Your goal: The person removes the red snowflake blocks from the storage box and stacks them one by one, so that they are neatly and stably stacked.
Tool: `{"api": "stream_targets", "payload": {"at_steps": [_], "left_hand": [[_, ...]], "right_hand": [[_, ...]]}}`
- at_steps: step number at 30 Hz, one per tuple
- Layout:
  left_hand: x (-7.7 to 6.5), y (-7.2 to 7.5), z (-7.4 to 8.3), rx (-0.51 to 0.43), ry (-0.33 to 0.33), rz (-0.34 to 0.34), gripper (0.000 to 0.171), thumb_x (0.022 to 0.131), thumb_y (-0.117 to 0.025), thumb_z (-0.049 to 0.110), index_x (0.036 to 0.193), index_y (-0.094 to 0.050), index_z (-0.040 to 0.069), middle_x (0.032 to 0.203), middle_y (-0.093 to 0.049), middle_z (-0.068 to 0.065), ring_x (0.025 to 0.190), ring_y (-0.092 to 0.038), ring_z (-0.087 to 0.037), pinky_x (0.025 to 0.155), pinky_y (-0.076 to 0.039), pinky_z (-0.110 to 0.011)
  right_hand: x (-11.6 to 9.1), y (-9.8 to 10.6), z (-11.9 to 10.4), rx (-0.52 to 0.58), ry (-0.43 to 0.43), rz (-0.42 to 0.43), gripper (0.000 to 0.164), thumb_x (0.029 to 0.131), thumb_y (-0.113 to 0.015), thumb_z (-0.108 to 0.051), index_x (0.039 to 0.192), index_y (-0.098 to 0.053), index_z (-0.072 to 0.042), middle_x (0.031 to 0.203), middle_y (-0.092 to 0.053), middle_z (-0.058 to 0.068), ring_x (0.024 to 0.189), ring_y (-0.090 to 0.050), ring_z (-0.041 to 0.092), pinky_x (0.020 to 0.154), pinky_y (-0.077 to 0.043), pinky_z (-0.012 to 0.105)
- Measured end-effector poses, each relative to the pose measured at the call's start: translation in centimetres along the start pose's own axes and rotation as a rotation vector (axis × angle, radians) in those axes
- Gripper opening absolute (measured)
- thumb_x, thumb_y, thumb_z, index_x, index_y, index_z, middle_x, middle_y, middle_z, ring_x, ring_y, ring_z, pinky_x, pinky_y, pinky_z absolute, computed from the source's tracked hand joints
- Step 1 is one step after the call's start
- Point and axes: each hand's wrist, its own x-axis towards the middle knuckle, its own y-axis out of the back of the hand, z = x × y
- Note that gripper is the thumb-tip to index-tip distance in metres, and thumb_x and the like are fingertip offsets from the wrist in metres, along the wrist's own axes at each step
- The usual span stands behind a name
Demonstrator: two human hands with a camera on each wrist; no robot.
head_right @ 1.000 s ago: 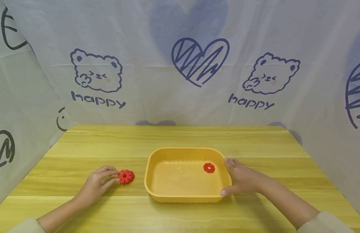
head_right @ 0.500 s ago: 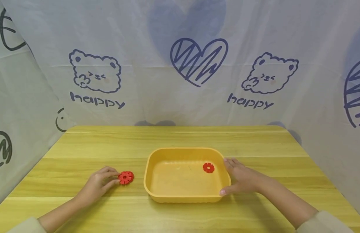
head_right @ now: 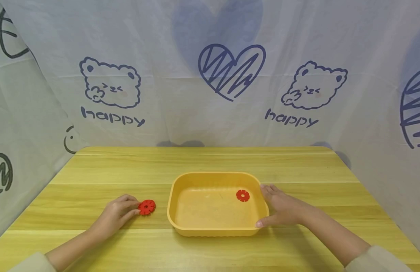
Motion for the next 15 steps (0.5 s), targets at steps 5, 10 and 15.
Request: {"api": "stream_targets", "payload": {"at_steps": [5, 10, 15], "left_hand": [[0.13, 0.02, -0.01, 0.006, 0.002, -0.004, 0.016, 0.076, -0.072, 0.003, 0.091, -0.07, -0.003, 0.09, -0.064, -0.008, 0.081, -0.063, -0.018, 0.069, -0.056, -0.025], [0.17, -0.03, -0.09, 0.006, -0.006, -0.003, 0.017, 0.076, -0.072, 0.002, 0.091, -0.07, -0.003, 0.09, -0.064, -0.008, 0.08, -0.063, -0.018, 0.068, -0.056, -0.024], [0.17, 0.05, -0.02, 0.004, -0.006, 0.0, 0.017, 0.076, -0.072, 0.003, 0.091, -0.07, -0.004, 0.089, -0.064, -0.008, 0.08, -0.063, -0.018, 0.068, -0.056, -0.024]], "right_hand": [[-0.02, 0.09, -0.09, -0.001, -0.011, 0.0, 0.105, 0.078, -0.067, -0.052, 0.139, -0.017, 0.017, 0.146, -0.013, 0.037, 0.133, -0.012, 0.056, 0.106, -0.015, 0.064], [-0.08, 0.15, -0.15, 0.007, -0.015, -0.003, 0.105, 0.078, -0.067, -0.051, 0.139, -0.017, 0.018, 0.146, -0.013, 0.037, 0.133, -0.011, 0.055, 0.106, -0.015, 0.064], [-0.01, 0.15, -0.09, 0.004, -0.012, 0.001, 0.106, 0.077, -0.067, -0.051, 0.139, -0.017, 0.018, 0.146, -0.013, 0.037, 0.133, -0.012, 0.055, 0.107, -0.015, 0.063]]}}
